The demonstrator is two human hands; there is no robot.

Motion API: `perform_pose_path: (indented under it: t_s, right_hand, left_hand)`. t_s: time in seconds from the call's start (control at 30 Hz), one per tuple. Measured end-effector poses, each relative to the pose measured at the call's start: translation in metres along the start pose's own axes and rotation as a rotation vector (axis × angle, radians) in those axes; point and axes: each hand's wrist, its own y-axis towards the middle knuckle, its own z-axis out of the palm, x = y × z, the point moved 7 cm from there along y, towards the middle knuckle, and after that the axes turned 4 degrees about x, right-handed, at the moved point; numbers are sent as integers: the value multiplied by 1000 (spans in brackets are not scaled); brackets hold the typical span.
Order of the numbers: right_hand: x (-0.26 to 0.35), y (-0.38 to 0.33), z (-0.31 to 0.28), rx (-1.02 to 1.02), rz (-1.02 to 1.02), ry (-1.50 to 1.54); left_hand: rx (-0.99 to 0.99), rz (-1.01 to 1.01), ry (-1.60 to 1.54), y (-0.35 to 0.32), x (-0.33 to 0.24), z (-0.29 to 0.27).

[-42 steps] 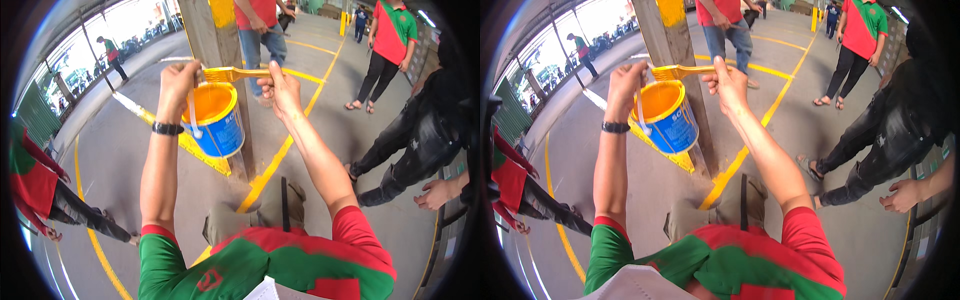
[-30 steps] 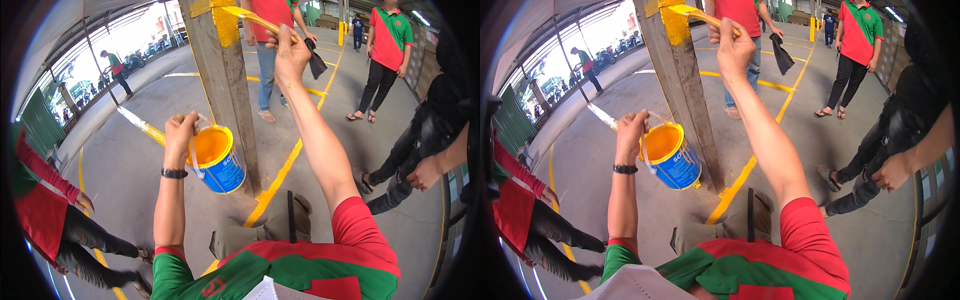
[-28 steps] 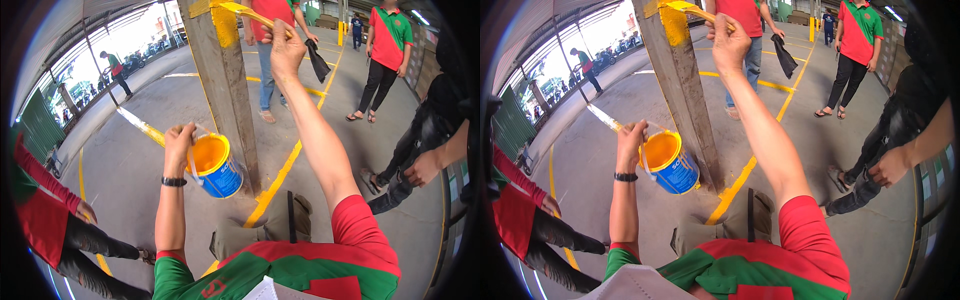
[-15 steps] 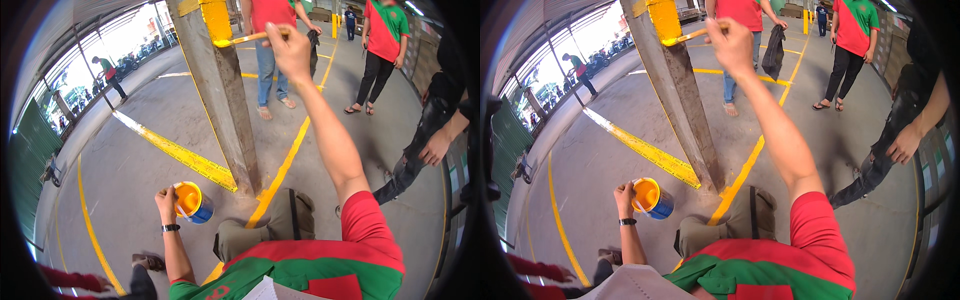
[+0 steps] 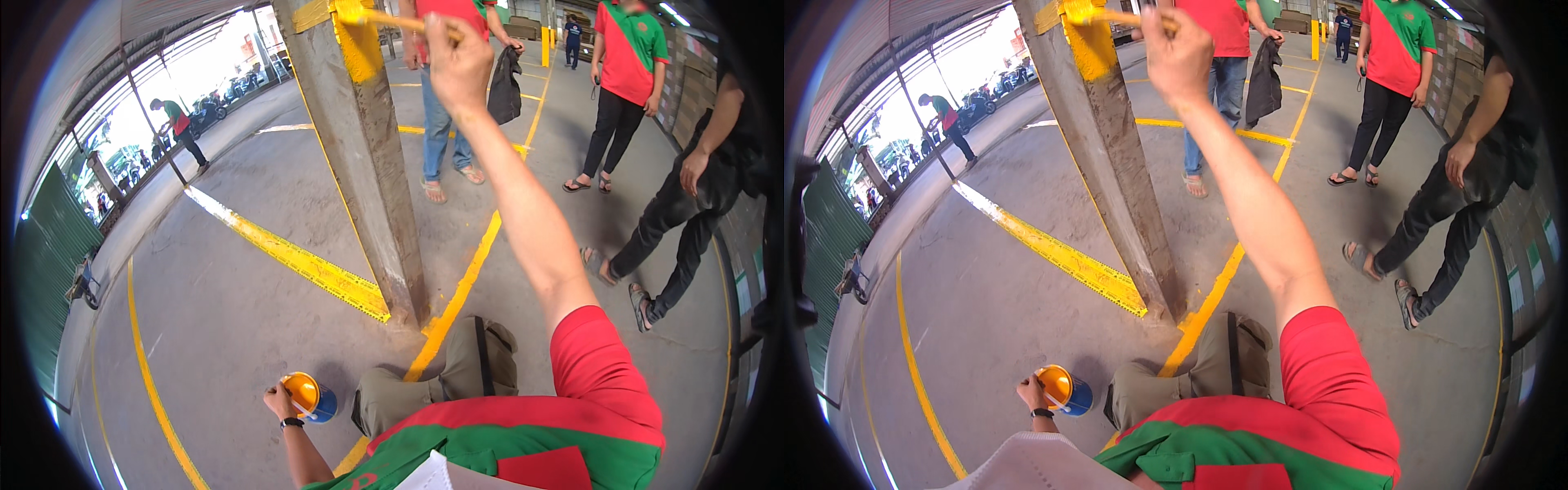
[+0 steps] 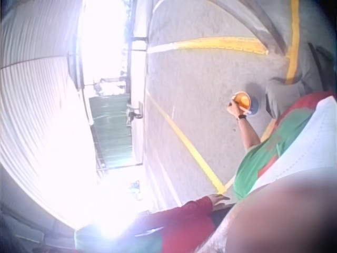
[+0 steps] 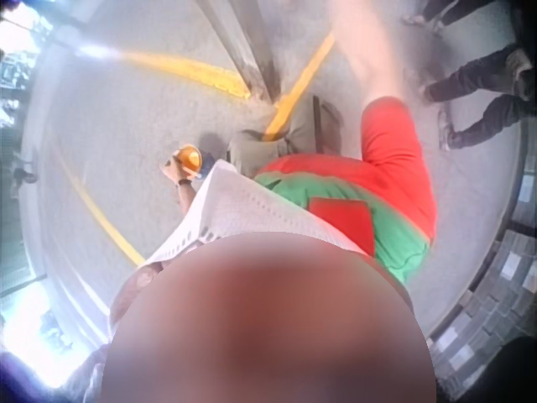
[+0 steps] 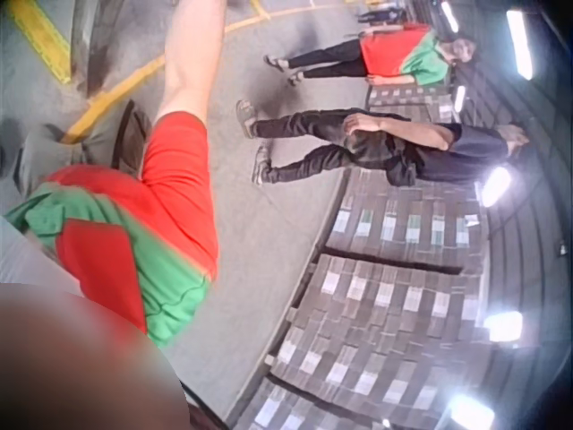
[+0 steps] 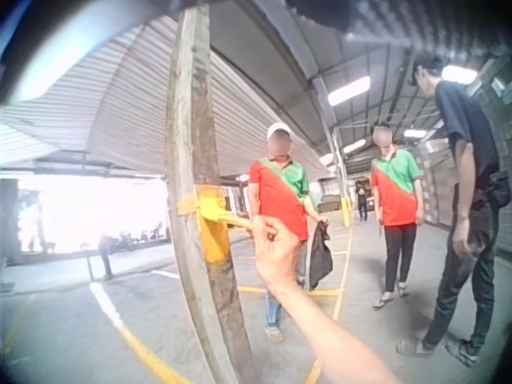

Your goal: The person paints a vertical metal pole and the floor lines around its base with yellow paint using a brush and a small paint can. They repeatedly dip the brush into the can and apply paint to the pole and the ground.

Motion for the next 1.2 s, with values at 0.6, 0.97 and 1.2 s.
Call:
perform_pose_path:
  t_s: [0.6, 0.97, 1.2]
  right_hand:
    - [68, -80, 0, 283, -483, -368]
    - [114, -59, 48, 525, -883, -548]
    - [108, -33, 52, 449, -900, -587]
  left_hand:
    - [-65, -42, -147, -49, 86, -30]
    - [-56, -7, -243, -52, 96, -32]
    - [-78, -42, -158, -50, 111, -39]
